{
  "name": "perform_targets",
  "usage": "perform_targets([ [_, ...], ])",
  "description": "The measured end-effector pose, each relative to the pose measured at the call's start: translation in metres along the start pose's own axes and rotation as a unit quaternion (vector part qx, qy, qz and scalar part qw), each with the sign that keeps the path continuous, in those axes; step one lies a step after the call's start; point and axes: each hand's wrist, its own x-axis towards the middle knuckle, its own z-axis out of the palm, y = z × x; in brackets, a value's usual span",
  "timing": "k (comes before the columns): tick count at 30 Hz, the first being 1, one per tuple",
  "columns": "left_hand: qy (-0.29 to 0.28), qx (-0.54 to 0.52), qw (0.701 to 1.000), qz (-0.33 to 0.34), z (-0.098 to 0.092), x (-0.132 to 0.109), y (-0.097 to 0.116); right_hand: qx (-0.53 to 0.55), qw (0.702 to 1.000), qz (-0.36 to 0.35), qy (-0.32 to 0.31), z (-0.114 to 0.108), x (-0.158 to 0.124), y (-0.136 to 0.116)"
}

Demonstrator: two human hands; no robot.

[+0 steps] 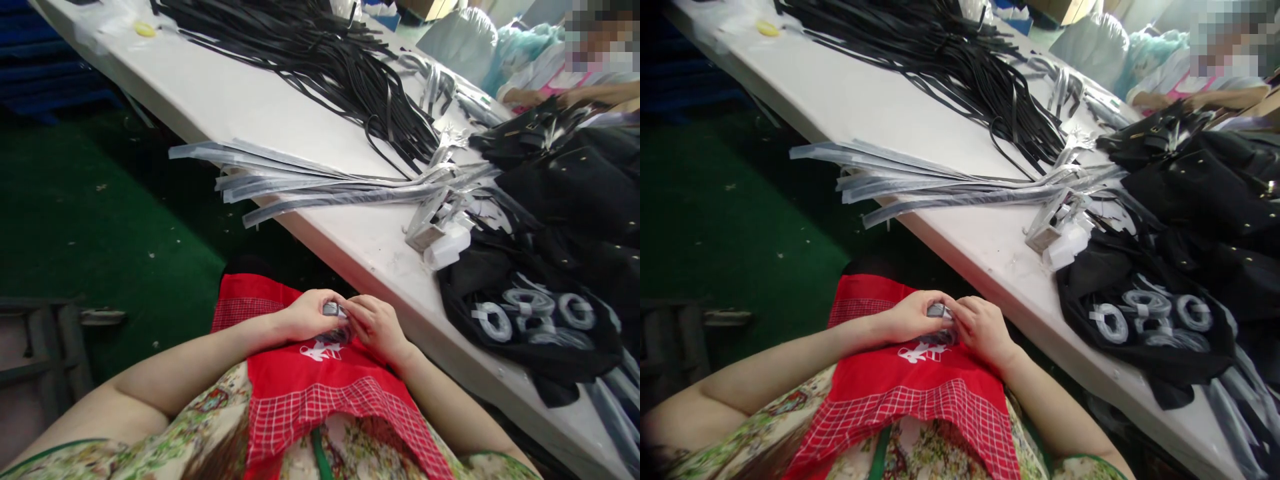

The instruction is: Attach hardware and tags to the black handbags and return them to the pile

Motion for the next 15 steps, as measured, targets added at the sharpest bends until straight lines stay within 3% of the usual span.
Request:
perform_targets([
  [2, 0.026, -0.061, 0.998, 0.001, 0.001, 0.004, -0.002, -0.015, 0.999, -0.038, -0.011, 0.001, -0.003, 0.002],
  [6, 0.031, -0.224, 0.974, -0.013, 0.001, 0.011, 0.002, -0.026, 0.999, -0.032, 0.004, 0.000, -0.009, -0.004],
  [10, 0.033, -0.228, 0.973, -0.032, 0.000, 0.015, 0.007, 0.018, 0.998, -0.032, 0.047, -0.013, -0.003, 0.006],
  [13, 0.015, -0.229, 0.973, -0.009, 0.000, 0.017, 0.006, 0.016, 0.972, 0.064, 0.224, -0.043, 0.012, 0.052],
  [15, 0.005, -0.236, 0.972, 0.004, 0.002, 0.016, 0.003, 0.001, 0.910, 0.189, 0.370, -0.071, 0.024, 0.098],
])
